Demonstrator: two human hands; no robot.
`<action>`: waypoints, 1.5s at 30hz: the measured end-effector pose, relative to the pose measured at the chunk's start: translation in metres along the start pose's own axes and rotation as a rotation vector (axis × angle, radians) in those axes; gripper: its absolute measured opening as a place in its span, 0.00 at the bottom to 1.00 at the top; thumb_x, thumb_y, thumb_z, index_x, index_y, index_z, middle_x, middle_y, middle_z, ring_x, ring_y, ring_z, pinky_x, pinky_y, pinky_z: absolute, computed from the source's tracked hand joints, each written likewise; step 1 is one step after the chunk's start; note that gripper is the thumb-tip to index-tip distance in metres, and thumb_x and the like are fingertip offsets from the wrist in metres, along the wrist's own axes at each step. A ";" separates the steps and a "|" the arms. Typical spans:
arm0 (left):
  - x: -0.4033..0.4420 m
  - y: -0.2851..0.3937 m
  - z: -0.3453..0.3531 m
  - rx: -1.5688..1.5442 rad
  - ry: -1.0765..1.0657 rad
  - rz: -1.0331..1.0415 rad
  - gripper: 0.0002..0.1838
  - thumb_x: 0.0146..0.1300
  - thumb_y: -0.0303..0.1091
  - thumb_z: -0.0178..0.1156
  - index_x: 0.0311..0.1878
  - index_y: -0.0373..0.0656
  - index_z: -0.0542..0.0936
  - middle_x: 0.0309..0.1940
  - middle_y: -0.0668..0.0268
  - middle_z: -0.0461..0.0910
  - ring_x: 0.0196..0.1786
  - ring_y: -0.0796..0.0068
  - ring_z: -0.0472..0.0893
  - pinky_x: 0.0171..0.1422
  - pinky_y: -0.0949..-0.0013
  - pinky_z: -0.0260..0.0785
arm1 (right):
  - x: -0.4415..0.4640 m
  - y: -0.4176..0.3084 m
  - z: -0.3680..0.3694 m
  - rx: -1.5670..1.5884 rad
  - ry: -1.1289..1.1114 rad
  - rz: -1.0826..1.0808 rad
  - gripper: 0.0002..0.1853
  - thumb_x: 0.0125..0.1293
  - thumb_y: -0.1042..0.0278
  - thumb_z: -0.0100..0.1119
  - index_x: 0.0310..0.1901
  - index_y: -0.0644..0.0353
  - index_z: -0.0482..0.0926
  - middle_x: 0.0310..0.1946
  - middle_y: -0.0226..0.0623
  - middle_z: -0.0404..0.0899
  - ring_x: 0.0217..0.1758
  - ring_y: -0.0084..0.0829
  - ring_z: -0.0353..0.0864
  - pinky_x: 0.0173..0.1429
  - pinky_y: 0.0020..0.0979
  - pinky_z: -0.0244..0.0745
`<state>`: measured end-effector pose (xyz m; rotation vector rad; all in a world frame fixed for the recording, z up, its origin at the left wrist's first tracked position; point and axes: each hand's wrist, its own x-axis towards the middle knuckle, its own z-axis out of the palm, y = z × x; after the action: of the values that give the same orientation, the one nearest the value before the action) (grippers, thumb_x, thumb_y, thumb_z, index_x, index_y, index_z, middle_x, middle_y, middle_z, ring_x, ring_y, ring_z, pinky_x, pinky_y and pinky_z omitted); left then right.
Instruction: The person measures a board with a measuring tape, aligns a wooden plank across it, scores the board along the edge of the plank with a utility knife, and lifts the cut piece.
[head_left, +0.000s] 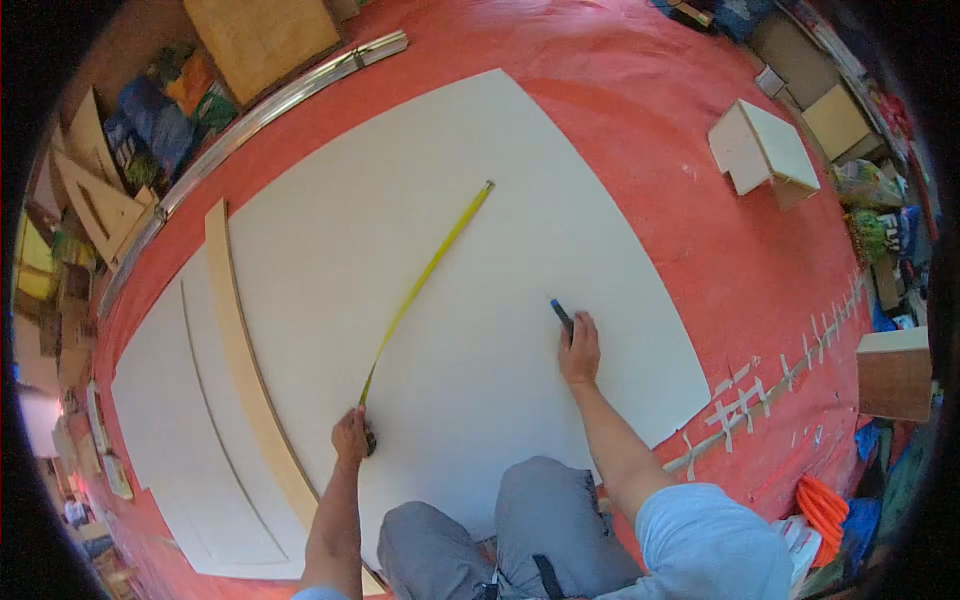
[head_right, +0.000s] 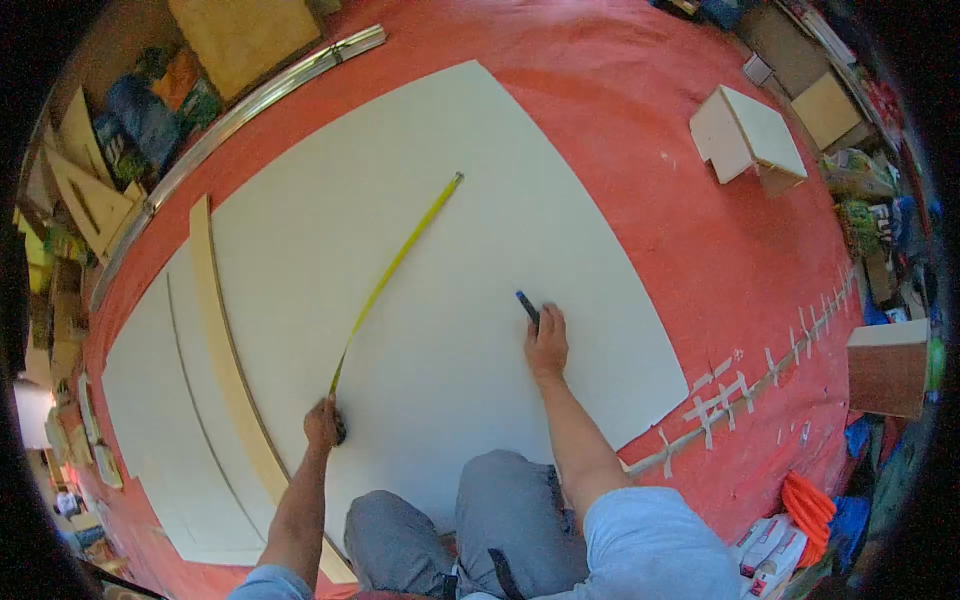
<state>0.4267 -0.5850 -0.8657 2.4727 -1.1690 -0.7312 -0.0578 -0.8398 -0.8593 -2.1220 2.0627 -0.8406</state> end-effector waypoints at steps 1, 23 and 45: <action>-0.010 0.029 -0.016 -0.082 0.004 0.005 0.30 0.82 0.61 0.50 0.34 0.44 0.82 0.26 0.55 0.83 0.33 0.47 0.84 0.41 0.49 0.72 | 0.002 0.000 0.000 0.047 -0.001 0.007 0.21 0.74 0.66 0.67 0.64 0.62 0.75 0.67 0.46 0.79 0.71 0.51 0.78 0.70 0.47 0.80; 0.356 0.104 -0.112 0.018 -0.233 0.680 0.28 0.82 0.52 0.53 0.33 0.38 0.83 0.23 0.59 0.79 0.28 0.69 0.77 0.36 0.61 0.71 | 0.288 -0.228 0.235 -0.052 0.122 0.260 0.23 0.77 0.53 0.62 0.55 0.69 0.79 0.75 0.49 0.73 0.83 0.49 0.65 0.88 0.63 0.48; 0.640 0.243 -0.152 -0.080 -0.478 0.175 0.32 0.78 0.57 0.61 0.28 0.35 0.82 0.20 0.67 0.76 0.26 0.72 0.73 0.35 0.60 0.69 | 0.294 -0.231 0.235 -0.098 0.040 0.271 0.19 0.75 0.55 0.65 0.49 0.67 0.78 0.77 0.47 0.71 0.85 0.49 0.63 0.87 0.65 0.46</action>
<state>0.7044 -1.2276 -0.8265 2.1545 -1.4574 -1.3327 0.2366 -1.1689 -0.8656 -1.8214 2.3859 -0.7640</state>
